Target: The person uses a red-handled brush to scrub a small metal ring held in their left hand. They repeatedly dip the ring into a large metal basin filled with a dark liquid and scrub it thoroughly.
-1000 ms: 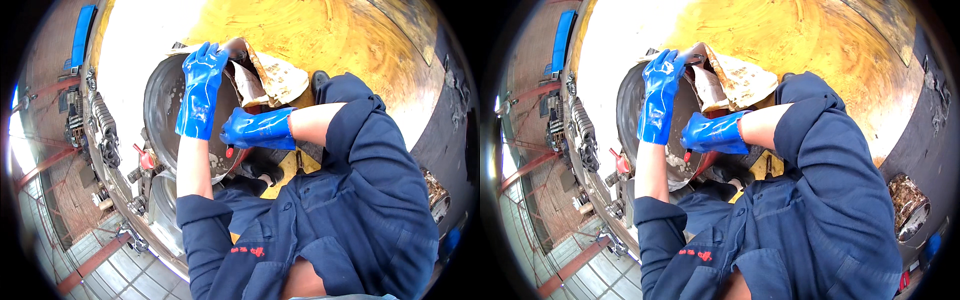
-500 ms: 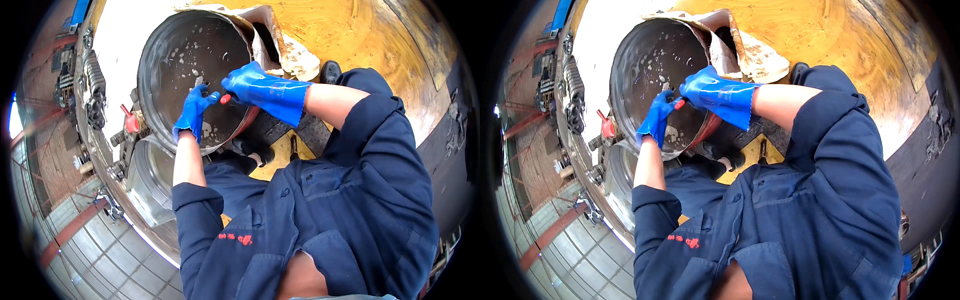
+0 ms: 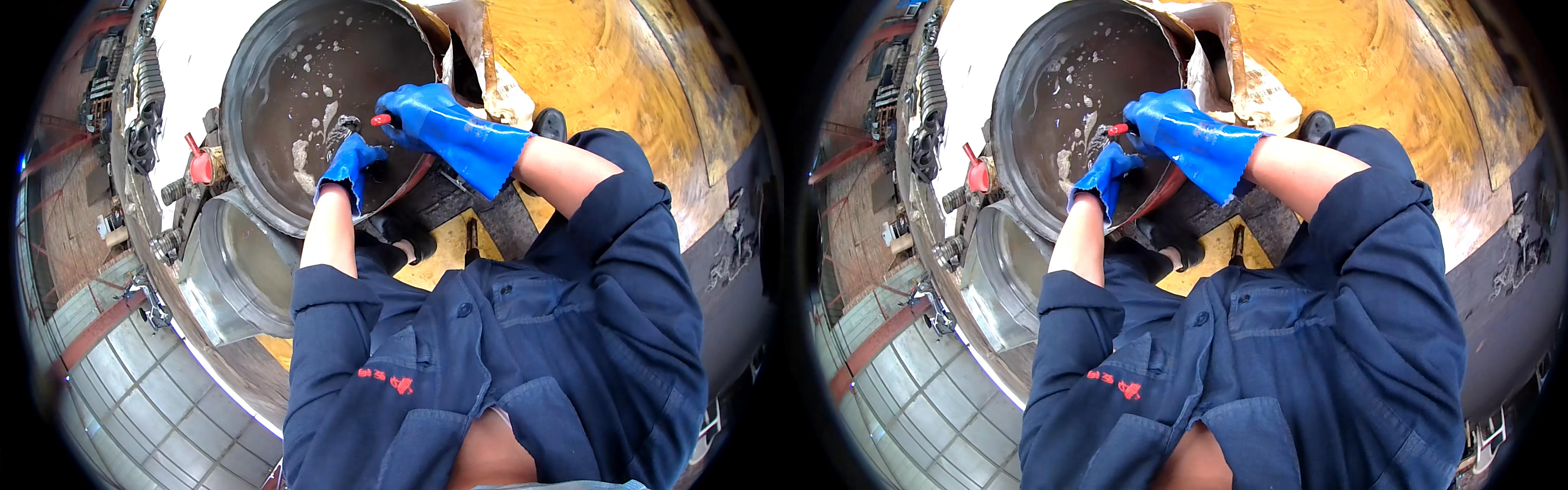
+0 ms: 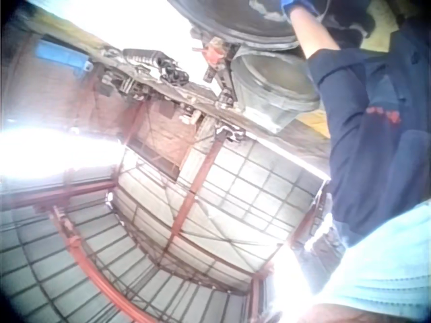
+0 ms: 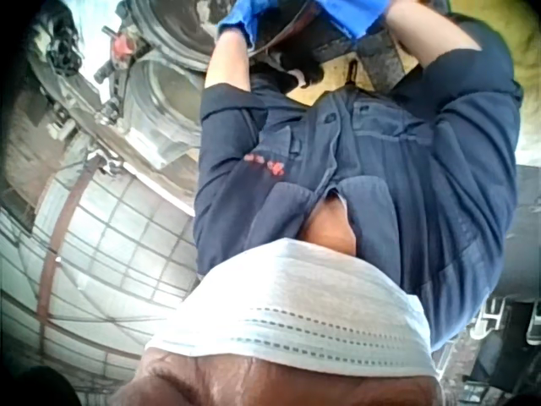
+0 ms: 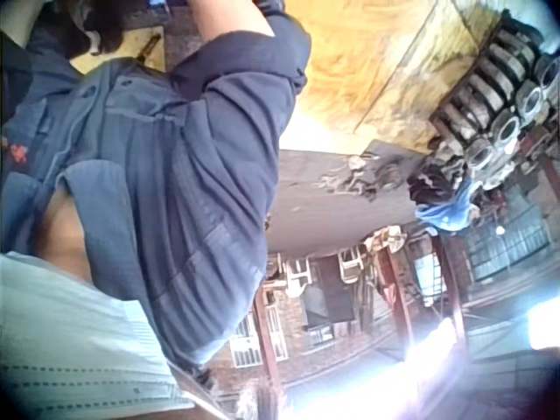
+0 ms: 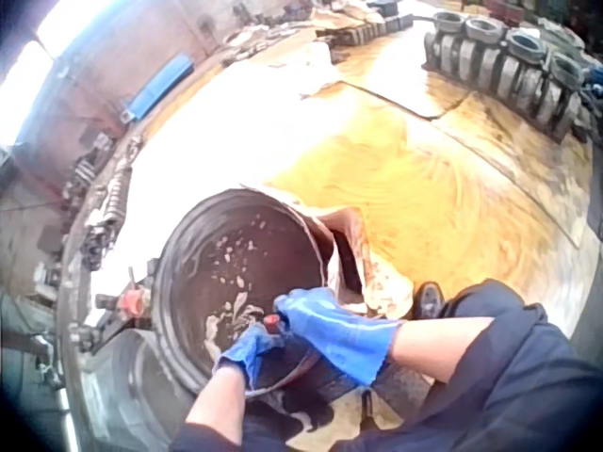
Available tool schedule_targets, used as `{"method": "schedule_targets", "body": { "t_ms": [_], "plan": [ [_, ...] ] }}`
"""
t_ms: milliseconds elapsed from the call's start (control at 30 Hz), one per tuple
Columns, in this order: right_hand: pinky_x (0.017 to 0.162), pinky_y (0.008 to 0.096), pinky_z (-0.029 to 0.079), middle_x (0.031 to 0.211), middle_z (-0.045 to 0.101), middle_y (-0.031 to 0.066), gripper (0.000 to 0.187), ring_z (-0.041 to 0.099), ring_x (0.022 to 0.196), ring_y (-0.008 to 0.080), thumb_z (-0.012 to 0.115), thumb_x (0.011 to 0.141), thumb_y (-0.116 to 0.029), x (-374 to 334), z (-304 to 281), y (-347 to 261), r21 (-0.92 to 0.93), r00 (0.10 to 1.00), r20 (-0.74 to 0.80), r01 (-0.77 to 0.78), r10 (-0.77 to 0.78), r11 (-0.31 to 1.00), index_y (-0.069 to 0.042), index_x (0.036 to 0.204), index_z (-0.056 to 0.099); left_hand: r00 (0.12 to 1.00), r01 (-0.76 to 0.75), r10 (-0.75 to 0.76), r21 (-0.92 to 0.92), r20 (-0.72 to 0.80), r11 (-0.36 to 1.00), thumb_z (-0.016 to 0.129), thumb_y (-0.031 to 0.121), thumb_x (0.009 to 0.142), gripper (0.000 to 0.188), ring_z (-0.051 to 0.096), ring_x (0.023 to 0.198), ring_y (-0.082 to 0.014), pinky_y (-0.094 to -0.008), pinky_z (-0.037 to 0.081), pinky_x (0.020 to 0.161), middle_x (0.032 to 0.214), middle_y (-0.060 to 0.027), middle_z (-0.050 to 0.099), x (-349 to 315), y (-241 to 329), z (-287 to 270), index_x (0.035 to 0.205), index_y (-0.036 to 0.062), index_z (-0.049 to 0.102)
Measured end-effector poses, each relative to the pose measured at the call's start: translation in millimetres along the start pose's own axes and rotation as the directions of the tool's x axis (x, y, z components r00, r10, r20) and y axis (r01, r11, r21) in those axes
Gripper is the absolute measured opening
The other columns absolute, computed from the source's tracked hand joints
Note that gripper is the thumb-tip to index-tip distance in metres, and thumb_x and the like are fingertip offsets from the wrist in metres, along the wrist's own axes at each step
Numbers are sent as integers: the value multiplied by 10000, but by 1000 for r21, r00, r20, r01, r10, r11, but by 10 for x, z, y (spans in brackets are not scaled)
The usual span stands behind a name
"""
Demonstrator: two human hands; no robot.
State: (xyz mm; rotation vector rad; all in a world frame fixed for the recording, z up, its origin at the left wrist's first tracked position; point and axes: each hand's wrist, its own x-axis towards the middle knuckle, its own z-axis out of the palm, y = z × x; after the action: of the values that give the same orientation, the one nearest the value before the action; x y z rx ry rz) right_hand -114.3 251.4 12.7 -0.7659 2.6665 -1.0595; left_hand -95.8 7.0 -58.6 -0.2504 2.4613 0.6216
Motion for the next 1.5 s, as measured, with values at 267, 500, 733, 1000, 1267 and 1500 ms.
{"method": "schedule_targets", "body": {
  "t_ms": [267,500,733,1000,1267,1500],
  "plan": [
    [797,472,597,959,745,97,184,725,947,340,692,892,-259,23,-75,-14,56,998,7,-69,68,996,-197,1062,729,998,8,-11,-46,-65,999,829,274,892,576,711,1068,-235,-367,551,905,1232,-148,727,-45,35,-58,1344,-8,612],
    [805,489,593,1000,756,118,228,724,967,353,700,882,-294,38,-61,22,44,994,-62,-92,95,995,-195,1083,741,986,-7,-15,-133,-165,991,817,264,905,540,715,1051,-228,-364,552,891,1216,-142,732,-777,253,-257,1332,0,619],
    [819,502,590,1020,752,135,233,722,979,363,657,907,-329,56,-184,-71,-44,990,62,-123,125,991,-189,1076,738,977,-53,-20,-336,-212,940,805,255,918,504,719,1034,-221,-360,553,876,1201,-136,738,-1017,254,-347,1320,9,626],
    [788,361,550,893,765,87,321,720,824,193,691,956,-388,219,-351,-180,523,934,192,-357,301,774,-100,1079,764,985,105,-171,-848,18,519,675,262,1009,307,701,1048,-191,-368,542,872,1150,-93,755,-994,-79,-584,1245,65,671],
    [938,325,553,1064,760,66,295,688,1005,130,709,996,-235,190,31,-515,795,976,186,-84,-110,601,-56,1229,725,998,48,-60,-939,29,340,709,123,947,239,759,941,-246,-369,600,707,1081,-95,776,-1003,-352,-394,1183,88,697],
    [867,353,560,993,774,115,336,733,943,192,701,961,-344,440,262,-182,433,885,190,-464,425,773,-49,1114,752,974,-5,-209,-937,-83,348,730,137,963,236,761,982,-258,-380,612,731,1104,-111,776,-809,-183,-339,1184,68,685]
  ]
}}
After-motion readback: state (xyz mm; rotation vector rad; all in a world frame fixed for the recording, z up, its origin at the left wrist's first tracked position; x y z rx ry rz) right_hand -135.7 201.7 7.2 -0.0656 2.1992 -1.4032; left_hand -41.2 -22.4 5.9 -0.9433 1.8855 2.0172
